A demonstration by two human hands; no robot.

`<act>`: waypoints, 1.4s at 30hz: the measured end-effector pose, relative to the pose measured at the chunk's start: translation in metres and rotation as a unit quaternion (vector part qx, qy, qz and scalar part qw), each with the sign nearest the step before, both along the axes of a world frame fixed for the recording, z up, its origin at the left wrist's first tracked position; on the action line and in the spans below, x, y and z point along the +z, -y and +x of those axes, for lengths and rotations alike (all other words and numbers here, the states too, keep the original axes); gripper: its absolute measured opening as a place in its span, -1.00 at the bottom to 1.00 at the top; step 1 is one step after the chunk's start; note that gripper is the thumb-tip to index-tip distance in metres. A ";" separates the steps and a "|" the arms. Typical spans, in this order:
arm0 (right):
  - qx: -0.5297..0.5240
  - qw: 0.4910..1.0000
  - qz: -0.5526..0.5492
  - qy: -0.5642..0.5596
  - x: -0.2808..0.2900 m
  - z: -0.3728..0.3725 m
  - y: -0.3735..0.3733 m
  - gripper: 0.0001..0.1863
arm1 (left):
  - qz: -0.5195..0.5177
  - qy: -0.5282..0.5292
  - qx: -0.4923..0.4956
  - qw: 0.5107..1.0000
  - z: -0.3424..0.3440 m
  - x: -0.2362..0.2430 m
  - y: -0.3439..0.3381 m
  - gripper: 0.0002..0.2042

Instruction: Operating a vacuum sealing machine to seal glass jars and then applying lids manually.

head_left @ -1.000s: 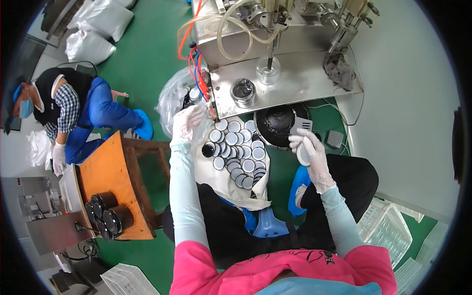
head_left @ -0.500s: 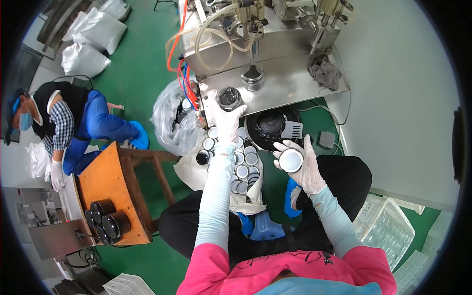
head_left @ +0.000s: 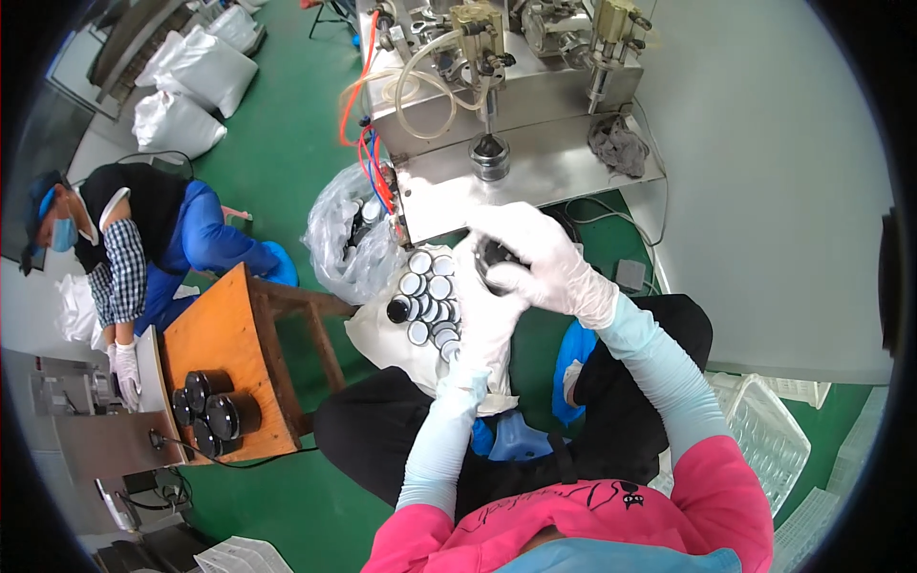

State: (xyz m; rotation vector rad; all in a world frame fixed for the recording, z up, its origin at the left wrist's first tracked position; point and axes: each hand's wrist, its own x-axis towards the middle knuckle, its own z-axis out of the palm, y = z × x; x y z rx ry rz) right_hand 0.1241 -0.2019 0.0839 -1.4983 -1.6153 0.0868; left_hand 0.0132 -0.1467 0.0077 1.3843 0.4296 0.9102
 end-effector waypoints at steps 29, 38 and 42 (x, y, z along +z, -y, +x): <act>0.117 0.978 0.013 -0.174 0.045 -0.105 0.041 -0.48 | 0.192 -0.072 0.032 0.978 -0.122 0.090 0.012 -0.45; -0.102 0.946 0.036 -0.307 0.065 -0.052 0.170 -0.52 | 0.245 -0.239 0.301 0.890 -0.224 0.147 -0.157 -0.53; -0.269 0.902 0.082 -0.328 0.062 -0.034 0.255 -0.60 | 0.236 -0.345 0.226 0.880 -0.252 0.116 -0.225 -0.32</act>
